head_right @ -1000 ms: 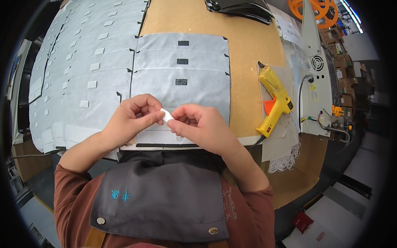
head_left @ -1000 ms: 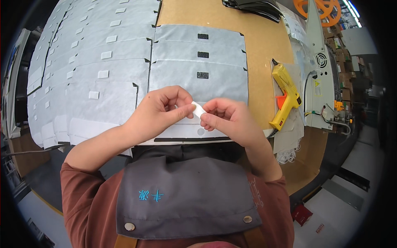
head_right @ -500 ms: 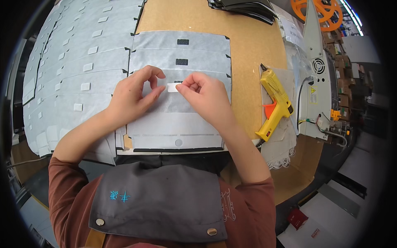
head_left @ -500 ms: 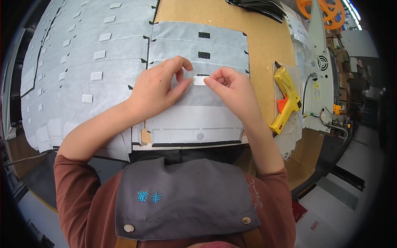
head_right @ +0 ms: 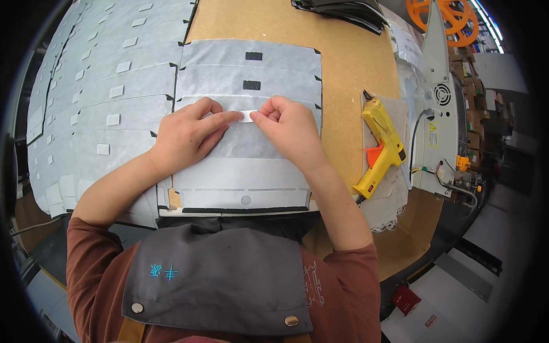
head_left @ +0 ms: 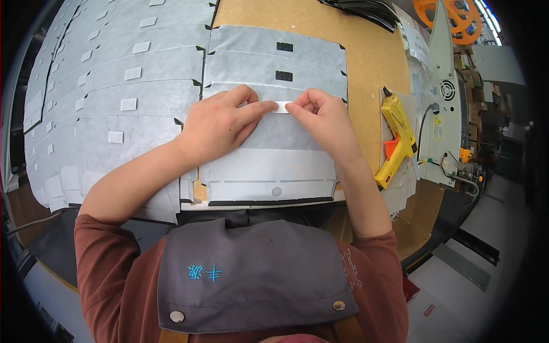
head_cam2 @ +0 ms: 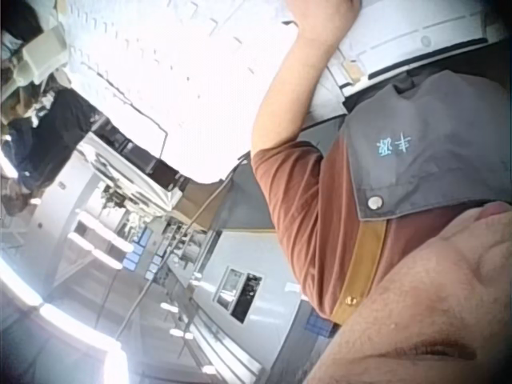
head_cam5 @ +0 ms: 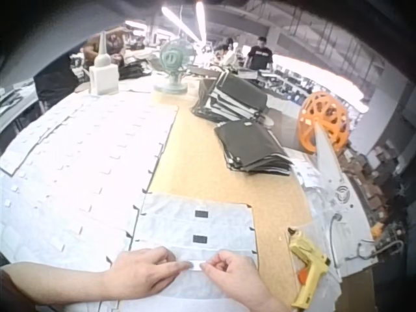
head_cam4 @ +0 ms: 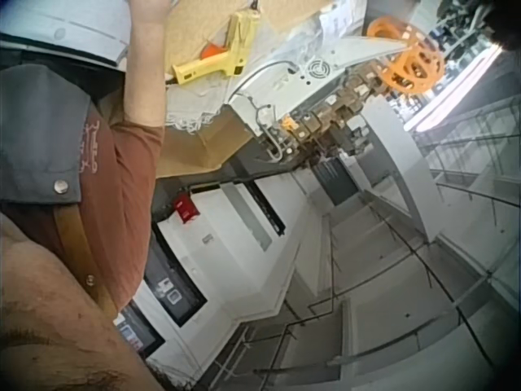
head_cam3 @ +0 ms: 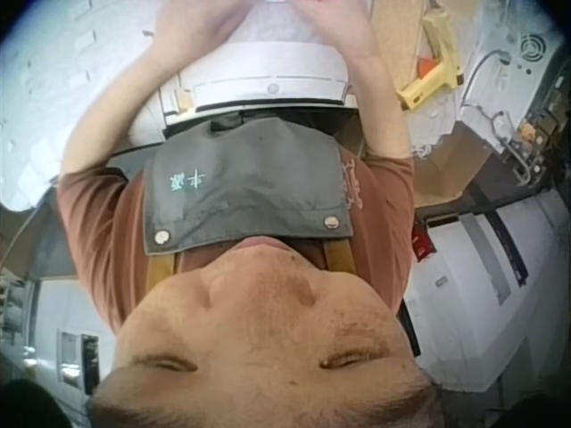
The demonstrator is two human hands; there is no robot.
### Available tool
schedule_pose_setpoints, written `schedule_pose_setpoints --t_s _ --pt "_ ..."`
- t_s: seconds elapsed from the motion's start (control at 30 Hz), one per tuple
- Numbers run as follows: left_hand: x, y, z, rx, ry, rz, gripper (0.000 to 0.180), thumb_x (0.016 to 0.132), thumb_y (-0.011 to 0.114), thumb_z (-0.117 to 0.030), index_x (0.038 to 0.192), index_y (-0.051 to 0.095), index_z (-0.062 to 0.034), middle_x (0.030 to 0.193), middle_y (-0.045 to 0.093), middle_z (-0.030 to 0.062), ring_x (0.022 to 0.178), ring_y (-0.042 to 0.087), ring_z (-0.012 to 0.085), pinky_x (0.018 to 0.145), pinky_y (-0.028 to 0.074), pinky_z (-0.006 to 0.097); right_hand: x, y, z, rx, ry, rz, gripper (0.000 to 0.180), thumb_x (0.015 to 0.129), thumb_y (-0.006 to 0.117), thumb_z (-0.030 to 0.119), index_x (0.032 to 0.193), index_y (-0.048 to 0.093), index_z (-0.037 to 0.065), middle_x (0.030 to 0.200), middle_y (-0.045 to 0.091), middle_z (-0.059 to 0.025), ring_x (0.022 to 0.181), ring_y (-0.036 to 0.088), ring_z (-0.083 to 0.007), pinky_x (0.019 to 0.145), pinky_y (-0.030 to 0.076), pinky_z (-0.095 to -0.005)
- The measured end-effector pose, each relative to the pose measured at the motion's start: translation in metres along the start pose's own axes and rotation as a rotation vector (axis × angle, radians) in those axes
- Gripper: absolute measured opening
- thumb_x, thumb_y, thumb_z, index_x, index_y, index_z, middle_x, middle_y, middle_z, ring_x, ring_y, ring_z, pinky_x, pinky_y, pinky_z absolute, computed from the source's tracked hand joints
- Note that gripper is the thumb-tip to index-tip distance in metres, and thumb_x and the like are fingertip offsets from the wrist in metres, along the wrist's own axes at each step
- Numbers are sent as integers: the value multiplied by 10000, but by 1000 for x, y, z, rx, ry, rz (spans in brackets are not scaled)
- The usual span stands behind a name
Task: The person uses a yellow hot glue gun to apply adhesive to small white rectangular pieces on a large grey fabric sheet. They then pick up a black fabric piece and place it onto the glued areas, pressing it down to secure it. The process is repeated for multiple sections of the fabric sheet.
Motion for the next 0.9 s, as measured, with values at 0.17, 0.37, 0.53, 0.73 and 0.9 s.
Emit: schedule_pose_setpoints --t_s 0.17,0.37,0.53,0.73,0.9 --pt "1 2 0 39 26 22 311 884 645 -158 1168 694 -274 958 595 -25 790 632 149 593 533 296 1 0 0 -35 -24 -8 201 858 731 190 823 635 17 640 533 57 612 435 -32 548 357 -218" --pt "2 6 -1 37 50 -80 376 823 697 -115 1156 706 -291 898 593 -48 666 602 135 513 484 283 -22 -7 0 -281 -315 -426 237 847 697 147 1043 604 51 796 556 -70 707 548 -215 637 457 -337" --pt "1 4 0 -4 13 -7 317 871 648 -141 1167 686 -248 956 594 -19 787 632 158 614 535 302 -50 9 0 -540 -516 -346 394 852 705 203 1221 608 101 898 549 -58 784 546 -218 702 455 -355" --pt "-1 5 1 49 59 15 345 848 658 -134 1172 687 -249 943 593 -30 768 631 156 607 532 304 -57 19 -1 -747 -548 -304 467 838 717 294 1289 637 202 870 494 -9 792 511 -186 700 421 -344" --pt "0 3 -5 63 68 -35 383 830 688 -109 1176 697 -271 905 607 -30 706 626 165 548 497 306 -57 18 -3 -698 -518 -281 482 839 709 325 1300 630 210 879 506 -15 795 520 -202 687 429 -354"
Point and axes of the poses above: each hand's wrist, its own x-axis towards the middle knuckle, its own y-axis out of the palm, z = x × y, the point moved 3 cm from there along x, towards the middle knuckle
